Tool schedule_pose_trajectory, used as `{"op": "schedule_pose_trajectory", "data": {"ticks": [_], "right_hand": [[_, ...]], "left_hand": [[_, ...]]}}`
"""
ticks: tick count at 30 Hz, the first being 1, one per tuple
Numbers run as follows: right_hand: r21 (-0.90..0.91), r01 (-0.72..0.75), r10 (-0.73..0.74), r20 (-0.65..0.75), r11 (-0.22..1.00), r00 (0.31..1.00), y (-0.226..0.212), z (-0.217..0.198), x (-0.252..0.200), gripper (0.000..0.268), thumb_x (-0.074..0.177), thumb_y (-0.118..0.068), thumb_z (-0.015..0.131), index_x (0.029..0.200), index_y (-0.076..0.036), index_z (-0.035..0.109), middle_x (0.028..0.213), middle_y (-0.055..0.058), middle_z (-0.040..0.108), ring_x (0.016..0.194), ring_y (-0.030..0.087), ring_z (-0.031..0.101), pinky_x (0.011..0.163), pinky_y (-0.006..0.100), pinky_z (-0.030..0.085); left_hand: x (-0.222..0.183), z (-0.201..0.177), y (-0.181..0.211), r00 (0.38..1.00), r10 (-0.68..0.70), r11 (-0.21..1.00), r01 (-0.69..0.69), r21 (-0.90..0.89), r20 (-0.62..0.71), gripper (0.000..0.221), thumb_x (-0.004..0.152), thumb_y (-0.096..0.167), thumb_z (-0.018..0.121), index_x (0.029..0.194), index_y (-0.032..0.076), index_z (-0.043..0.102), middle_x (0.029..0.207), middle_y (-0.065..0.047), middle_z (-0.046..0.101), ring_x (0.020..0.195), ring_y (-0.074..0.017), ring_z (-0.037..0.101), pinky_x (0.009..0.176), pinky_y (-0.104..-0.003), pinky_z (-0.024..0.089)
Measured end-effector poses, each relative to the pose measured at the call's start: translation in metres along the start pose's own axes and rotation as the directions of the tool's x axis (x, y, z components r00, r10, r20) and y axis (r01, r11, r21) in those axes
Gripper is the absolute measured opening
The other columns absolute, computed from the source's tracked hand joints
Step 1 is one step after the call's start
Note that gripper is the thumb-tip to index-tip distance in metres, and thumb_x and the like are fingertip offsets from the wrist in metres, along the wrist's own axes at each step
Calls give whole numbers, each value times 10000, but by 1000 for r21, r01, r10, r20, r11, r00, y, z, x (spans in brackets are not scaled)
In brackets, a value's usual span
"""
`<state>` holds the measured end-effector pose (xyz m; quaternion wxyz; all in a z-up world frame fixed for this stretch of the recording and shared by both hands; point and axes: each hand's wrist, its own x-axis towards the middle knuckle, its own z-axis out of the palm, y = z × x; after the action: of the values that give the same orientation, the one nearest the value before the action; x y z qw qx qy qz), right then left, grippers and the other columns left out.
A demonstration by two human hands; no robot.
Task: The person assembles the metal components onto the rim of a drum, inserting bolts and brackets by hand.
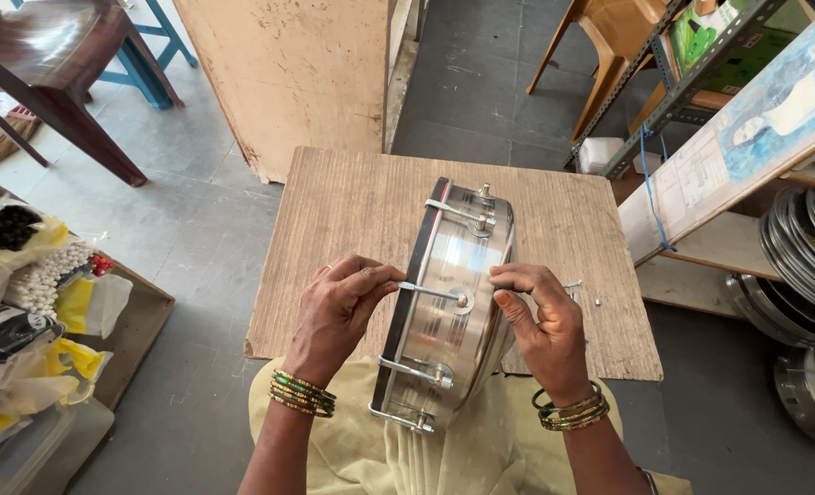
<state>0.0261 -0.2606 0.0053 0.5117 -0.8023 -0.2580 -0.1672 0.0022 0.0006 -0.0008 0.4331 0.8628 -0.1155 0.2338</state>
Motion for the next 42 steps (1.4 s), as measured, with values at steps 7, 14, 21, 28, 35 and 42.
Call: {"op": "schedule_pose_trajectory", "data": {"ticks": [7, 14, 21, 28, 35, 42], "right_hand": [[-23, -20, 20, 1, 1000, 1000, 0, 4, 0, 133, 965, -132, 688, 1086, -76, 691, 1162, 59, 718, 1102, 187, 698, 930, 314, 559], [-77, 14, -14, -2, 997, 1000, 0, 7, 0, 126, 958, -149, 699, 1065, -83, 702, 1159, 48, 722, 1119, 206, 677, 955, 338, 543], [-87, 5, -5, -2, 996, 1000, 0, 8, 0, 124, 954, -164, 698, 1057, -95, 706, 1151, 38, 721, 1111, 198, 676, 949, 335, 547], [-181, 71, -73, -9, 981, 997, 1, 10, -3, 166, 900, -139, 749, 1054, -90, 715, 1157, 34, 701, 1095, 207, 646, 947, 351, 534], [-165, 30, -33, -13, 986, 999, 1, 12, -9, 172, 859, -118, 776, 1026, -82, 757, 1214, 70, 670, 1054, 216, 643, 913, 338, 557], [-245, 64, -90, -96, 968, 991, -7, 24, -14, 223, 813, -74, 816, 1027, -88, 755, 1216, 69, 676, 1042, 219, 638, 876, 333, 564]], "left_hand": [[-1, 4, 0, 999, -17, 1000, 16, -18, -32, 124, 900, 186, 736, 1007, 153, 788, 949, 6, 720, 818, -175, 697, 766, -344, 531], [-2, 12, -5, 996, -78, 985, 71, -159, -40, 133, 896, 123, 745, 1022, 118, 790, 972, -28, 686, 832, -151, 703, 692, -295, 579], [-5, 23, -4, 998, -7, 987, -4, -159, -66, 164, 869, 115, 765, 1030, 131, 796, 961, -26, 682, 829, -138, 699, 688, -267, 609], [-8, 38, 2, 978, -9, 982, -31, -187, -210, 243, 852, 73, 797, 1093, 101, 774, 896, -59, 730, 840, -184, 736, 1058, -412, 547], [-23, 48, 4, 938, -74, 970, -10, -242, -337, 276, 898, 12, 745, 1171, 54, 735, 1059, -90, 788, 999, -208, 774, 1057, -386, 561], [-23, 54, 2, 907, -309, 868, 146, -474, -287, 248, 906, 12, 729, 1151, 49, 740, 1066, -90, 779, 960, -159, 766, 820, -272, 621]]}}
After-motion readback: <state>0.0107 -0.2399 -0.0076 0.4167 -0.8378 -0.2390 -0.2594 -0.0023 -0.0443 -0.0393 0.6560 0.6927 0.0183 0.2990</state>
